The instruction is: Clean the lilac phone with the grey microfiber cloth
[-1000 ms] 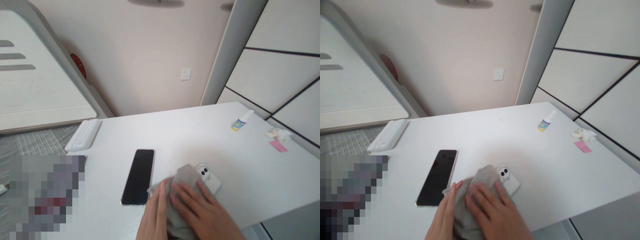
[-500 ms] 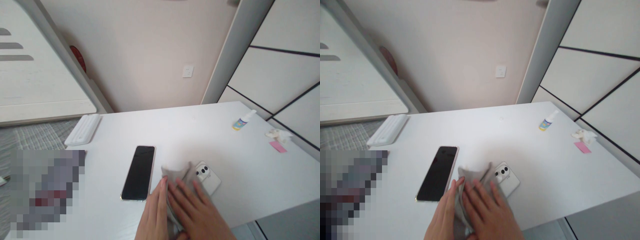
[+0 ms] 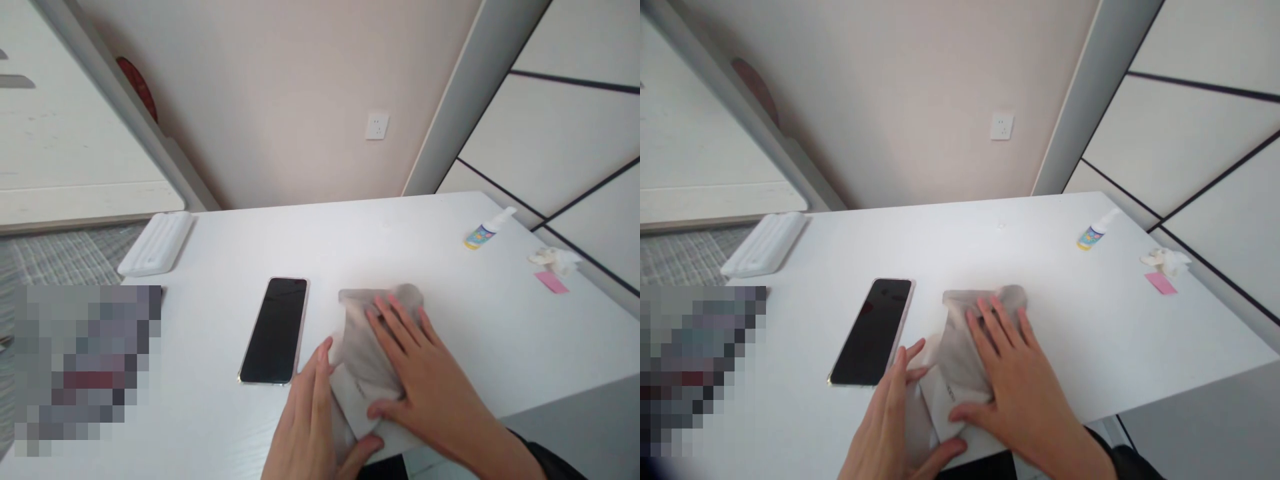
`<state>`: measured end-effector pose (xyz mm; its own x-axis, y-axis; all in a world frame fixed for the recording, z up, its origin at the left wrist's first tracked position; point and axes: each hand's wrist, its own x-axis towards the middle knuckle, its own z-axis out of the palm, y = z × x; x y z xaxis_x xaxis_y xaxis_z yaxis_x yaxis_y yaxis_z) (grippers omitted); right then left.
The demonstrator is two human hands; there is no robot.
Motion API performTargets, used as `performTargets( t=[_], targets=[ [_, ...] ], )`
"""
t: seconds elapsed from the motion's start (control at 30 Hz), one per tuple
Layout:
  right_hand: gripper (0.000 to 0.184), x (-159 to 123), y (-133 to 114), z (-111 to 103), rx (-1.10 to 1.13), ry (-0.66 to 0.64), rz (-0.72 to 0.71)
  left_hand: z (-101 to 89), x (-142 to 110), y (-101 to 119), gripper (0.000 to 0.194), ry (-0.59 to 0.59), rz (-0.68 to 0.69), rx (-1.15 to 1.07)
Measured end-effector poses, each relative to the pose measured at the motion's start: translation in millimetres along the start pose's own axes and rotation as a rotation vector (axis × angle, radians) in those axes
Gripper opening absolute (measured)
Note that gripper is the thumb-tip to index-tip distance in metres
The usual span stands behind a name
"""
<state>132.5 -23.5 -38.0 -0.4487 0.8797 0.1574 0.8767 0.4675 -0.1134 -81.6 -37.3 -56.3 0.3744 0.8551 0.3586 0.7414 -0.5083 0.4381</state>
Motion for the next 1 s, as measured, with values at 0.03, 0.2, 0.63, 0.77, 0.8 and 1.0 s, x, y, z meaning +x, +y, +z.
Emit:
performTargets(
  t=[0.03,0.2,0.63,0.77,0.8,1.0],
  targets=[
    [0.104,1,-2,0,0.015,-0.008,-0.062,-0.7,0,1,0.125,0.012,0.012,0.008],
    [0.105,0,5,-13,0.172,-0.076,-0.142,-3.9,0,7,0.096,0.049,0.005,0.014],
    [0.067,-35,6,-15,0.001,0.061,-0.238,-8.3,-4,10,0.123,-0.011,-0.067,-0.063],
    [0.075,-41,16,-16,-0.079,0.141,-0.138,-7.8,-3,10,0.145,-0.028,-0.082,-0.065],
    [0.076,-43,15,-16,-0.076,0.134,-0.244,-7.9,-3,10,0.144,-0.031,-0.079,-0.067],
    [0.078,-44,12,-17,-0.061,0.113,-0.129,-8.5,0,8,0.143,-0.027,-0.088,-0.064]
  ],
)
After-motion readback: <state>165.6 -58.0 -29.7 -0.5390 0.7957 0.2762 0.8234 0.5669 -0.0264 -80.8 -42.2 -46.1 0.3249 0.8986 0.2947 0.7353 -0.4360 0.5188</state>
